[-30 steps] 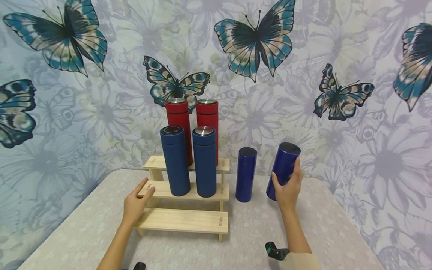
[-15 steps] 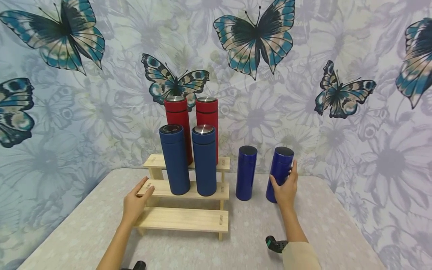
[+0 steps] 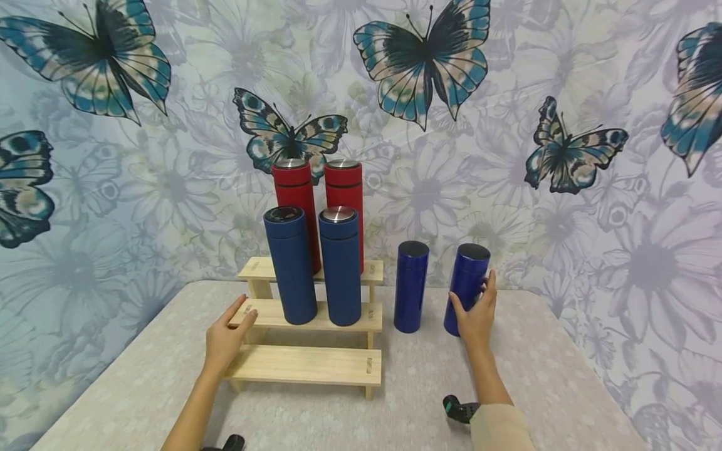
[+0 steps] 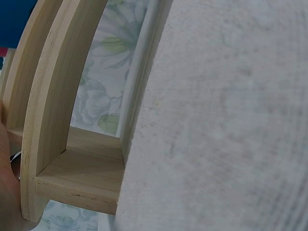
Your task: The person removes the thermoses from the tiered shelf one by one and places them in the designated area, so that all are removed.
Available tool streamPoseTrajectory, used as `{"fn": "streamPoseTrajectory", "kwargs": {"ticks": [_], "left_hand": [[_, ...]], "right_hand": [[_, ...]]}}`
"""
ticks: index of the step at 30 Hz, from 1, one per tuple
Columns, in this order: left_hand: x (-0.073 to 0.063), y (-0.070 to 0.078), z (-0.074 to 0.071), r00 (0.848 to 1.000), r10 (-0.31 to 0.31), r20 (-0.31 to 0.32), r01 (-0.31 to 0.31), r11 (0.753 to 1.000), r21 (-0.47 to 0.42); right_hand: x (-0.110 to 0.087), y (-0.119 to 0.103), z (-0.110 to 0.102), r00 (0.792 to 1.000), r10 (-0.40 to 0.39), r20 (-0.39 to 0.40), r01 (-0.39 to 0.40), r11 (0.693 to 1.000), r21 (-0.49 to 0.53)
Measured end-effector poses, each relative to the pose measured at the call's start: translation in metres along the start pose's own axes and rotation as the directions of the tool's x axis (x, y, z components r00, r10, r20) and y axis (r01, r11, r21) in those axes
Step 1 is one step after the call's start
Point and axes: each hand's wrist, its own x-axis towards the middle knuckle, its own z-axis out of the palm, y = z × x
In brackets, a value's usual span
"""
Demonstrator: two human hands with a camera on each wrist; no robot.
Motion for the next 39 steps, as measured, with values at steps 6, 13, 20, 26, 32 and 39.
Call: {"fn": "streamPoseTrajectory", "kwargs": {"ticks": [6,13,20,26,32,39], "left_hand": [[0.001,-0.002,-0.001,1.000,-0.001,0.005,0.001,1.000,0.018],[0.002,-0.004,-0.003,1.000,-0.008,0.008,0.008,1.000,0.029],[0.002,-0.003,-0.003,1.000,-0.017,-0.006,0.017,0.999,0.032],[0.003,-0.003,-0.002,1.000,-0.015,0.009,0.014,0.999,0.030],[0.003,-0.005,0.000,1.000,-0.013,0.015,0.013,1.000,0.012],[0.003,-0.004,0.001,1.000,-0.006,0.016,0.006,1.000,0.005]], "right_hand": [[-0.002,-0.002,0.002,0.999,-0.042,-0.017,0.041,0.999,-0.025],[-0.004,-0.006,0.008,1.000,0.009,-0.017,-0.009,1.000,0.026],[-0.008,-0.012,0.019,0.998,0.060,0.013,-0.061,0.995,0.078],[-0.008,-0.017,0.023,0.999,0.044,0.019,-0.046,0.995,0.084],[-0.007,-0.028,0.023,0.998,0.053,-0.025,-0.051,0.996,0.080],[0.004,-0.091,0.022,0.968,-0.050,-0.247,0.076,0.992,0.099]]}}
